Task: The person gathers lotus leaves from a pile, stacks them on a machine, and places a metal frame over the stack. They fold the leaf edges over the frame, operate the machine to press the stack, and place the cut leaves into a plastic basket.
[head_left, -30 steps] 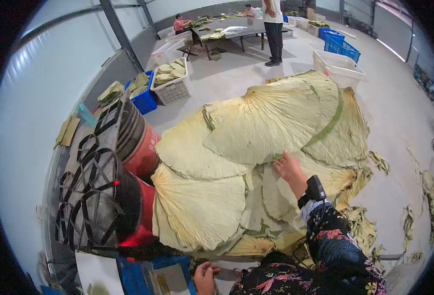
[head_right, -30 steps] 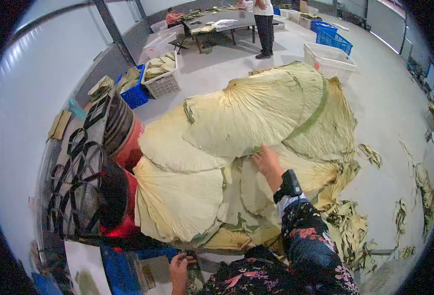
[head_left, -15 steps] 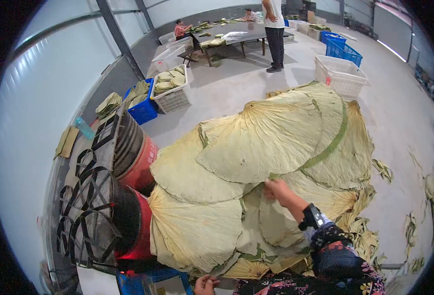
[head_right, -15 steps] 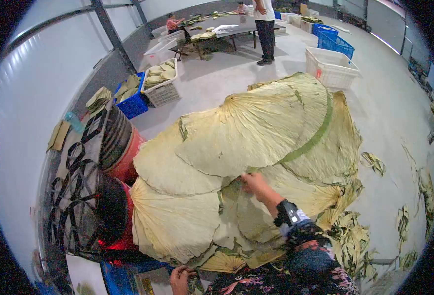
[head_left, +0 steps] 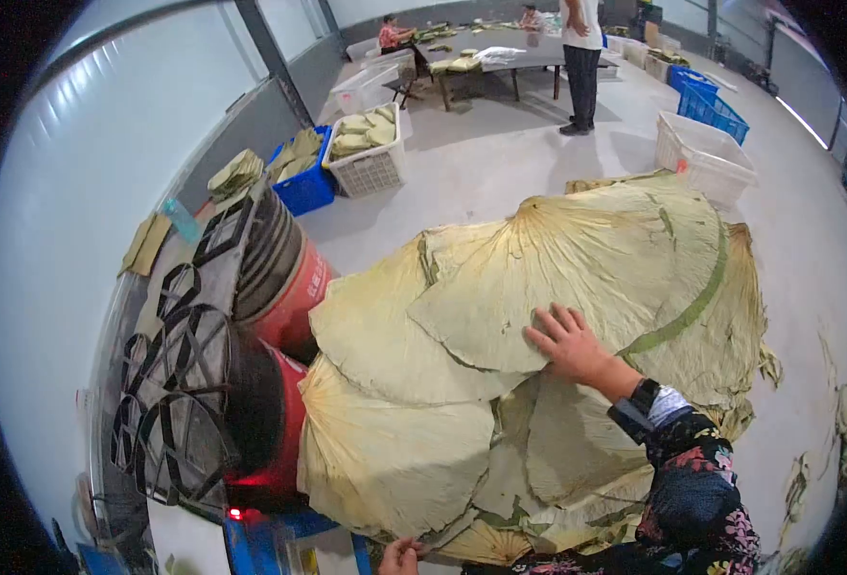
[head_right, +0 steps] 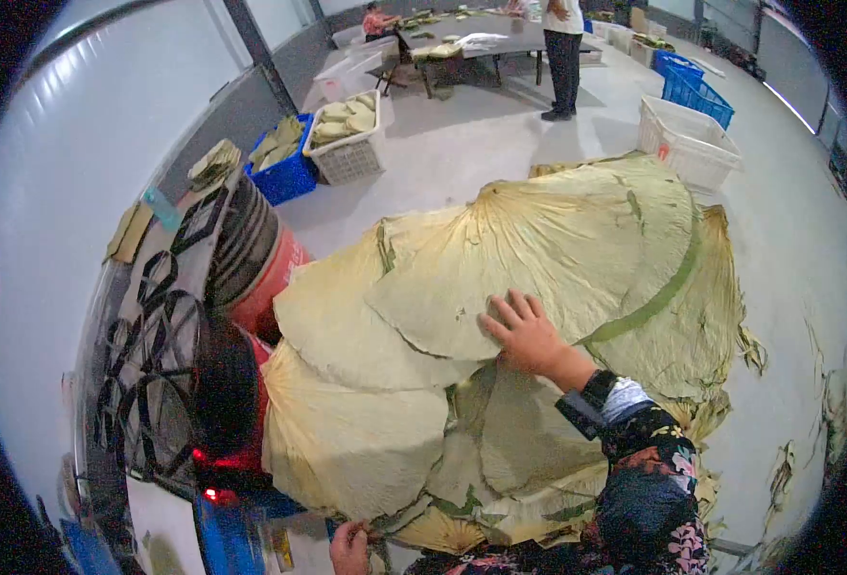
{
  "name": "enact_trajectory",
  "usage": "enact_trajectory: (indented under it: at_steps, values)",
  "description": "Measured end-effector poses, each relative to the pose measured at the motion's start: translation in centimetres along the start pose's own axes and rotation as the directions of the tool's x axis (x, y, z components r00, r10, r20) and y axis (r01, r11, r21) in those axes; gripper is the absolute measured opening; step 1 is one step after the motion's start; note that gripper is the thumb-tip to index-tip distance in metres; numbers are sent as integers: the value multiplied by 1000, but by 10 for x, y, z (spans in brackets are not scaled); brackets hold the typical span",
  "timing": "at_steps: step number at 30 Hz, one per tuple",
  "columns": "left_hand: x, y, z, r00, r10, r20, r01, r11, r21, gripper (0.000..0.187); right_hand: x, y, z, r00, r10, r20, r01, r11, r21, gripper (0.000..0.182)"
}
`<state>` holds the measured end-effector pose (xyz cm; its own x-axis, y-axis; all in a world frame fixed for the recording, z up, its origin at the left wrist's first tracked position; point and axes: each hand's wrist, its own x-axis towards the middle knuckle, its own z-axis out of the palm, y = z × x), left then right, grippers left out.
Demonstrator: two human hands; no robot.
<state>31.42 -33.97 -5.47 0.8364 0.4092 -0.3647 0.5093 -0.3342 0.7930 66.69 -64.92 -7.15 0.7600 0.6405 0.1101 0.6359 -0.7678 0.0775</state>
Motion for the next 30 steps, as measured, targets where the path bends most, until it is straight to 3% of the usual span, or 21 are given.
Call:
enact_trajectory:
  at_steps: [2, 4, 5, 6, 7, 8, 9, 10, 12, 14, 15, 16, 18, 22, 24, 25, 26, 28, 30]
  values:
    - [3, -17, 3, 1000, -11, 7, 11, 1000, 11, 34, 2, 6, -8, 999, -17, 33, 17, 999, 27, 70]
    - [5, -10, 4, 998, -64, 29, 63, 998, 30, 34, 8, 17, -16, 991, 4, 136, -39, 966, 256, 58]
    - [6, -10, 6, 997, -69, 31, 70, 997, -13, 36, 12, 35, -6, 1000, -29, 9, 22, 892, 451, 52]
    - [8, -14, 7, 997, -73, 34, 75, 996, -56, 38, 13, 41, -13, 994, 100, -51, -42, 751, 659, 47]
    - [14, -33, 14, 998, -61, 2, 60, 984, -166, 23, 14, 47, -20, 967, 242, -74, -76, 557, 827, 45]
    - [12, -35, 14, 997, -72, 5, 72, 984, -166, 23, 15, 74, 13, 904, 417, -93, -314, 796, 518, 43]
    - [11, -34, 14, 998, -60, -16, 56, 983, -175, 23, 20, 59, -36, 772, 634, 45, -408, 440, 800, 36]
    - [10, -35, 15, 998, -46, -39, 38, 982, -184, 24, 22, 55, -36, 686, 708, -169, -255, 452, 855, 31]
    - [7, -41, 16, 997, -73, -33, 63, 971, -231, 24, 27, 37, -32, 629, 642, -439, -177, 667, 723, 23]
    - [8, -50, 19, 995, -93, -25, 83, 958, -275, 25, 36, 12, -22, 772, 516, -371, -287, 803, 522, 32]
    - [8, -57, 22, 996, -88, -15, 79, 943, -324, 25, 45, 12, 11, 816, 323, -479, -163, 924, 345, 49]
    - [7, -60, 24, 997, -82, -5, 74, 925, -373, 25, 49, -4, 20, 904, 363, -224, -314, 922, 228, 63]
    - [4, -56, 23, 998, -64, -9, 57, 936, -346, 24, 53, -39, 16, 926, 368, -79, -361, 928, 93, 76]
    - [-4, -61, 19, 998, -35, -53, 16, 946, -323, 23, 52, -45, 16, 935, 342, -97, -333, 938, 100, 87]
    - [-7, -68, 18, 997, -46, -69, 20, 941, -339, 23, 52, -34, 23, 954, 291, -68, -292, 956, -18, 93]
    - [-8, -70, 18, 995, -52, -83, 20, 935, -355, 23, 53, -30, 24, 955, 273, -115, -277, 961, -20, 76]
    - [-9, -72, 19, 995, -51, -85, 17, 933, -360, 23, 52, -26, 27, 956, 269, -118, -273, 962, -24, 76]
    - [-10, -70, 19, 990, -88, -109, 43, 934, -355, 22, 54, -21, 28, 959, 179, -220, -201, 976, -81, 48]
    - [-11, -79, 21, 991, -65, -119, 17, 929, -369, 22, 54, -17, 26, 956, 159, -249, -187, 978, -96, 42]
